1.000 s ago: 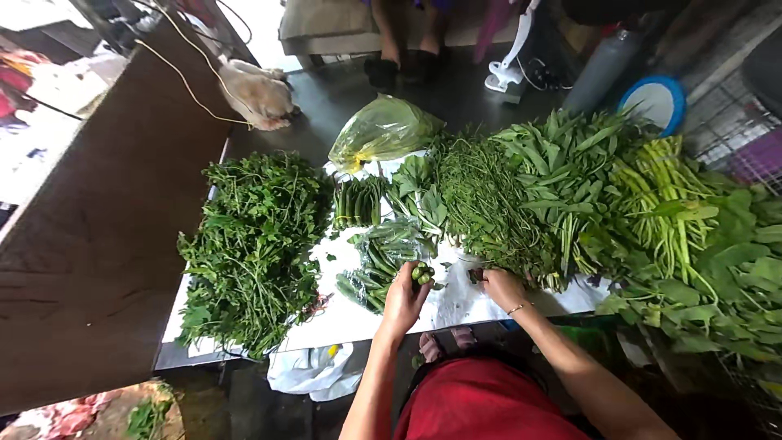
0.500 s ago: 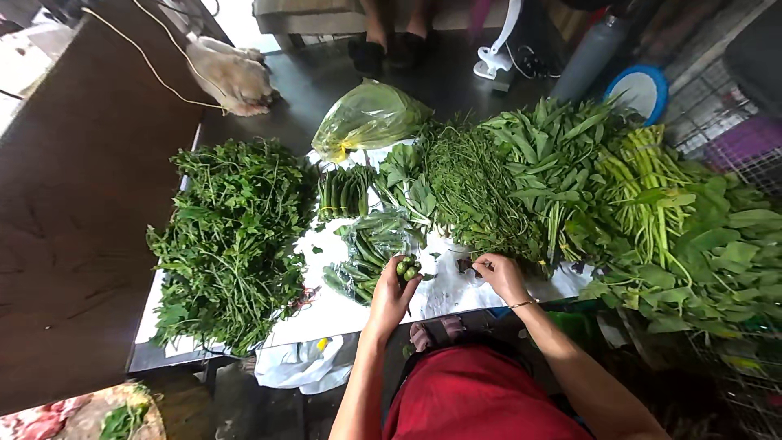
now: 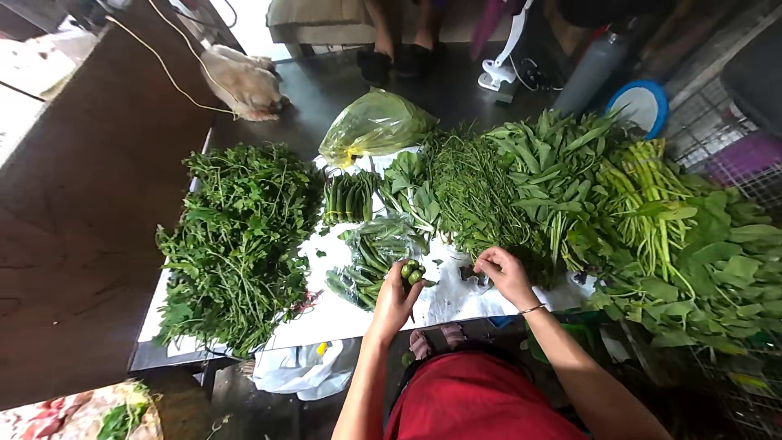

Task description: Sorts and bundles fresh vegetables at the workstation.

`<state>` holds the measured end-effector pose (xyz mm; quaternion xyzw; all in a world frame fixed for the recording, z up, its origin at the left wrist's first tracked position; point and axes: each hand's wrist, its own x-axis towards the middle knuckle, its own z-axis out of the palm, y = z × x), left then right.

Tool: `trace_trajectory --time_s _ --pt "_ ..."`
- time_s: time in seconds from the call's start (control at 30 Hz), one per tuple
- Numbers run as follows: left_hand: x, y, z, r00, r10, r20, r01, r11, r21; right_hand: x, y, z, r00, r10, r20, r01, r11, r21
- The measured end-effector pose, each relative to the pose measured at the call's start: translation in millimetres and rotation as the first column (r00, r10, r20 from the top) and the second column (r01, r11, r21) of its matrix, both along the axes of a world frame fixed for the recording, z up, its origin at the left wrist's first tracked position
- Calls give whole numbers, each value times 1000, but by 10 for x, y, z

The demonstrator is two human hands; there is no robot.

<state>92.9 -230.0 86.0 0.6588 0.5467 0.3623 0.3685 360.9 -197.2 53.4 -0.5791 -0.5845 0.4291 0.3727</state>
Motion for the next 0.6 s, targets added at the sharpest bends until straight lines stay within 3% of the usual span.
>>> trace_trajectory --time_s 0.07,0.13,0.23,0.3,0.4,0.5,0.6 --pt "1 8 -3 1000 -8 -9 8 1000 -1 -99 51 90 949 -57 -311 31 996 -87" --pt "2 21 -4 1000 -14 -19 14 1000 -9 -198 118 208 835 -73 -546 -36 982 -187" --pt "-16 37 2 999 -30 -44 29 999 -21 -365 213 430 797 104 -594 -221 967 -127" --pt "-35 46 13 996 -46 -76 44 999 -24 -494 286 577 830 315 -460 -343 939 25" --pt "-35 49 86 989 -59 -139 57 998 -18 -691 401 822 812 582 -46 -573 809 130" --pt "-29 38 212 984 -59 -168 54 998 -34 -957 451 938 681 670 296 -715 696 69" --pt "-69 14 266 984 21 -176 -27 999 -27 -1100 497 915 639 686 347 -726 688 -23"
